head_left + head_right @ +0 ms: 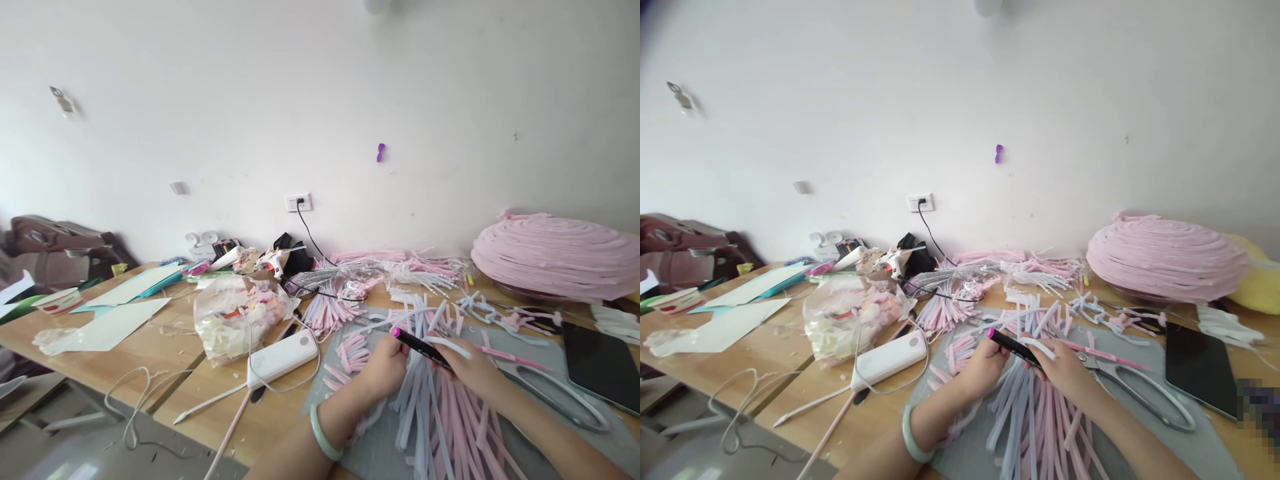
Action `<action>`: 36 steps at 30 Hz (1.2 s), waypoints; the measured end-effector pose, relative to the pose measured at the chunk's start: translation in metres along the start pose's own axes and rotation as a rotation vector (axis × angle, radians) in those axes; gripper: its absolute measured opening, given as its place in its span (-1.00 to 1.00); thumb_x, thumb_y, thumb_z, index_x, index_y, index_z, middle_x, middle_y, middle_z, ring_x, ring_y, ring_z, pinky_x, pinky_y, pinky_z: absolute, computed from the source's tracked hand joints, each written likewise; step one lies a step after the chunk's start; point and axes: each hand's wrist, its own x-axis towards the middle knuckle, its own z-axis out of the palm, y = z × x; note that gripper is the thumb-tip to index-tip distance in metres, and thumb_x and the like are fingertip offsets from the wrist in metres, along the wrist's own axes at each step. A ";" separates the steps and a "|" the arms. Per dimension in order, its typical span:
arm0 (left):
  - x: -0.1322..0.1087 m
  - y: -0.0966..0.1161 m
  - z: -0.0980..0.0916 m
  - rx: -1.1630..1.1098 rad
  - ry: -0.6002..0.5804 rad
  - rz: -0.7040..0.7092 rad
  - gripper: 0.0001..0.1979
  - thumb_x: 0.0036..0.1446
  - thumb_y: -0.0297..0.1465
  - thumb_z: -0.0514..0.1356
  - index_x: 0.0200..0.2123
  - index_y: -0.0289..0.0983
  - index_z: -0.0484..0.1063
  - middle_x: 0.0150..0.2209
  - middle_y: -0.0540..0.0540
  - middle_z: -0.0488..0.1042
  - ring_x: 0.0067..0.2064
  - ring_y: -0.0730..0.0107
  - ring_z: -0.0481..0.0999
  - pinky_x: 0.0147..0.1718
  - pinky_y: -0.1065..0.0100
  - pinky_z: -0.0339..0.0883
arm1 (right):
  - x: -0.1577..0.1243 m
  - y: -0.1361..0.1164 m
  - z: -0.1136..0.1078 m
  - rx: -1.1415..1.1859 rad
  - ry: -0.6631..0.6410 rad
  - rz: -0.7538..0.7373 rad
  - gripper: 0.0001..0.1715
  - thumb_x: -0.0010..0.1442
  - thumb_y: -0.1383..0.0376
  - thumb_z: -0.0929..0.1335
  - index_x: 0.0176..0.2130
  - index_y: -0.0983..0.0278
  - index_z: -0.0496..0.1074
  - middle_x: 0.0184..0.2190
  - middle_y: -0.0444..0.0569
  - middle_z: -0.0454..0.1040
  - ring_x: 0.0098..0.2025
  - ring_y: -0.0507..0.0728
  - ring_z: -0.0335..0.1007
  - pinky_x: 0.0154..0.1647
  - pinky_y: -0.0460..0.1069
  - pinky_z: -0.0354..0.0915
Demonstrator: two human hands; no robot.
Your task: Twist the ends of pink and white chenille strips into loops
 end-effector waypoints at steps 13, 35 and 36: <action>-0.002 0.025 -0.025 -0.473 -0.293 -0.019 -0.51 -0.13 -0.27 0.18 -0.08 -0.25 0.19 -0.36 0.00 0.19 -0.33 0.41 0.19 -0.30 0.36 0.09 | 0.007 0.004 0.001 -0.101 -0.073 -0.068 -0.45 -0.02 -0.10 0.23 -0.67 0.28 0.13 -0.71 -0.21 0.03 -0.61 -0.03 -0.04 -0.57 -0.11 -0.11; -0.002 0.006 -0.006 0.013 -0.122 -0.041 -0.47 0.10 0.00 -0.20 -0.52 -0.29 0.26 -0.58 0.00 0.20 -0.49 0.42 0.21 -0.44 0.37 0.12 | 0.000 -0.010 -0.003 0.035 0.127 -0.005 -0.53 -0.06 -0.05 0.29 -0.63 0.30 0.30 -0.73 -0.20 0.17 -0.68 -0.05 0.02 -0.65 -0.11 -0.04; -0.002 0.006 -0.006 -0.016 -0.113 -0.087 -0.45 0.10 0.03 -0.25 -0.56 -0.27 0.21 -0.63 0.04 0.13 -0.55 0.46 0.15 -0.51 0.38 0.08 | 0.001 -0.009 -0.005 0.064 0.130 0.023 -0.49 -0.06 -0.08 0.28 -0.64 0.30 0.30 -0.73 -0.19 0.18 -0.69 -0.06 0.01 -0.66 -0.12 -0.04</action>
